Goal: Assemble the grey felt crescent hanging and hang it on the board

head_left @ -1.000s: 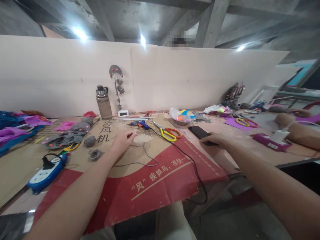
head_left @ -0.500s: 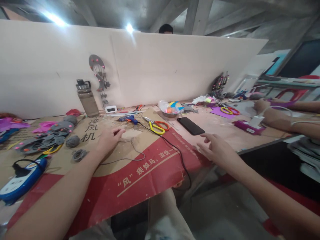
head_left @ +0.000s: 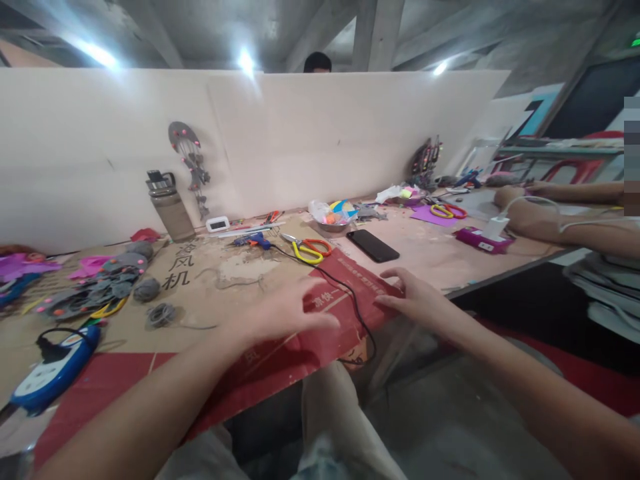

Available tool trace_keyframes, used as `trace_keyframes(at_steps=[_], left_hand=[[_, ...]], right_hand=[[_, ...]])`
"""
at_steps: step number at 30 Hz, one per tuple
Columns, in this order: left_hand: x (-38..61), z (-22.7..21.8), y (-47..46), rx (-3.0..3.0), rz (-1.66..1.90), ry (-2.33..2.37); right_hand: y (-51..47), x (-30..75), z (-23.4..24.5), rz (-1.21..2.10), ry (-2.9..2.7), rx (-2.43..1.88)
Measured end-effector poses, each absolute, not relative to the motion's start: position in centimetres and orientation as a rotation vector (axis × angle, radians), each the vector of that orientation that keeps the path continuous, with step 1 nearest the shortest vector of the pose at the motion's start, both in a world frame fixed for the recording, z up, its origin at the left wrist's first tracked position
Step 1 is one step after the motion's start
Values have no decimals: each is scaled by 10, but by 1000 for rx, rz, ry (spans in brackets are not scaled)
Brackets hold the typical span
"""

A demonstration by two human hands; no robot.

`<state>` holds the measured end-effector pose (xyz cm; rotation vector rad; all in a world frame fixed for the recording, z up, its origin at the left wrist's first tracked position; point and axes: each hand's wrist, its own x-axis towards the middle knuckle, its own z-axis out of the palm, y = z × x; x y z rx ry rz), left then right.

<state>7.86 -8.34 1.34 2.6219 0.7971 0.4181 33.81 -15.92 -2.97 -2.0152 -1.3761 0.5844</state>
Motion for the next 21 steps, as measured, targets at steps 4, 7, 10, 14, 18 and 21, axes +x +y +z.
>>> trace_keyframes(at_steps=[4, 7, 10, 14, 18, 21], left_hand=[[92, -3, -129, 2924, 162, 632], [101, -21, -147, 3135, 100, 858], [105, -27, -151, 3223, 66, 1041], [101, -7, -147, 3229, 95, 989], [92, 19, -145, 3187, 132, 919], [88, 27, -142, 3181, 108, 873]], right_hand=[[-153, 334, -23, 948, -946, -1694], [-151, 326, -14, 1107, -705, -1511], [-152, 319, -5, 1137, -578, -1362], [-159, 314, -3, 1100, -355, -1119], [-155, 313, -20, 1047, -353, -969], [-144, 313, -40, 935, -517, -1055]])
